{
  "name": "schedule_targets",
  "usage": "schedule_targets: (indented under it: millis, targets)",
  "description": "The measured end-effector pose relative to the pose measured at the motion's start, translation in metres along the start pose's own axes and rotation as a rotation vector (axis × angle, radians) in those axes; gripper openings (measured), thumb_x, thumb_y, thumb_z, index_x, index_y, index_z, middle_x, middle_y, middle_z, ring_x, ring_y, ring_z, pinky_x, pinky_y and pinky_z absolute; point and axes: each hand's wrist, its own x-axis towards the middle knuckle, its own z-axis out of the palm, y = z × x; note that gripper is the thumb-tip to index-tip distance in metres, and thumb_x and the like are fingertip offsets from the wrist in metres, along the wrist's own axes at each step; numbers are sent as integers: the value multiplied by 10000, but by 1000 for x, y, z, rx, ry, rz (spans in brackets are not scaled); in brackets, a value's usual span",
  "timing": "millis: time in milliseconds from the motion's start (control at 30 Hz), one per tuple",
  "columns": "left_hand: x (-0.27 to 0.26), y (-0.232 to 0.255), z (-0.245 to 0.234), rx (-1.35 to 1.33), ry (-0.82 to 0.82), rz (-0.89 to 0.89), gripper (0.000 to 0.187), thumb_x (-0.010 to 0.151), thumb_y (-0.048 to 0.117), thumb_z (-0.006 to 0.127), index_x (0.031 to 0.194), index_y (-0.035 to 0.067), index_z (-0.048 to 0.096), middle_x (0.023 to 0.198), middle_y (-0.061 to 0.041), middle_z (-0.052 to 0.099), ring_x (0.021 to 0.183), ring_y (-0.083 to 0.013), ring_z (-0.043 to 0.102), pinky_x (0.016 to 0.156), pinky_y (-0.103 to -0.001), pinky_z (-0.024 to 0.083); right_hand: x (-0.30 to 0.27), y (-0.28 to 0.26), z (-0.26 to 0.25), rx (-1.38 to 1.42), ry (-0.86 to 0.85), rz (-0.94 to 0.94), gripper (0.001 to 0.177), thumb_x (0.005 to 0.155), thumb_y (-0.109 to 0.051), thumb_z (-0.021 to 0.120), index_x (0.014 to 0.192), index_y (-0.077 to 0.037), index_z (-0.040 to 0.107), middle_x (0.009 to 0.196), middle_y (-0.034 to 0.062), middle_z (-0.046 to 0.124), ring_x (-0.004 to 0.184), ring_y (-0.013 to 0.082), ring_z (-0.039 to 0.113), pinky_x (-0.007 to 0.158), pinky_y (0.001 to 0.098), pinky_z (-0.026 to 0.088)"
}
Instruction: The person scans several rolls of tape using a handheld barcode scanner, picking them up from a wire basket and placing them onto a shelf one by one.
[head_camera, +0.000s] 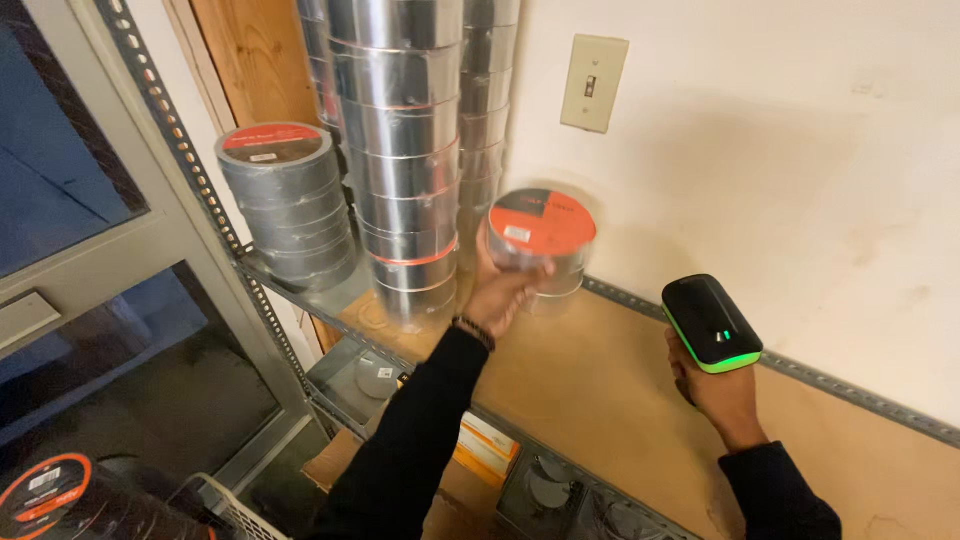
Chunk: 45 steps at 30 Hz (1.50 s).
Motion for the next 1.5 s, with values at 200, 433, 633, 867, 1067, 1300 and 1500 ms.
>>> schedule_targets:
  millis: [200, 433, 633, 867, 1067, 1300, 1500]
  targets:
    - [55, -4, 8, 152, 190, 52, 1315, 639, -155, 919, 1685, 194, 201, 1437, -292, 542, 967, -385, 766, 687, -378, 704, 7, 32, 11, -463, 2, -310, 258, 883, -241, 804, 858, 8, 747, 851, 290, 732, 901, 457, 741, 873, 586, 548]
    - [62, 12, 21, 352, 250, 27, 1437, 521, 45, 1072, 1679, 114, 226, 1614, -306, 332, 1206, -426, 668, 913, -485, 661, 0, -1, 9, -363, -198, -86, 231, 938, -217, 711, 745, -92, 726, 624, 95, 714, 594, 243, 710, 659, 353, 583]
    - [64, 27, 12, 771, 188, 66, 1296, 489, 308, 1088, 1595, 109, 442, 1571, -272, 422, 1381, -470, 548, 1051, -510, 549, 0, 15, 14, -159, -130, 98, 313, 876, -254, 786, 605, -128, 695, 526, 65, 702, 482, 189, 689, 522, 287, 541]
    - [67, 17, -2, 977, 121, 179, 1045, 512, 486, 1061, 1412, 187, 623, 1489, -252, 542, 1382, -464, 570, 1222, -562, 454, -1, 35, 14, -32, -79, 31, 184, 790, -181, 857, 638, -146, 759, 521, 77, 702, 465, 189, 707, 514, 268, 560]
    - [68, 4, -7, 774, -74, 314, 1583, 443, 305, 1106, 1683, 13, 166, 1672, -379, 300, 1593, -498, 251, 1331, -606, 175, -4, -9, 14, -90, -73, 56, 296, 862, -207, 788, 607, -85, 702, 509, 117, 684, 465, 232, 681, 548, 314, 565]
    - [84, -4, -19, 818, -80, 304, 1493, 509, 287, 1103, 1700, 133, 217, 1684, -299, 347, 1601, -419, 301, 1337, -560, 206, -10, 27, 26, -104, -8, 38, 146, 838, -211, 839, 930, -125, 766, 717, 126, 764, 594, 247, 743, 591, 332, 598]
    - [91, -9, -29, 860, -165, 391, 1505, 545, 251, 1095, 1693, 57, 141, 1647, -355, 353, 1579, -473, 314, 1328, -609, 223, -9, 6, 22, -152, 4, 20, 244, 834, -201, 869, 1059, -131, 806, 780, 152, 778, 691, 344, 768, 629, 388, 633]
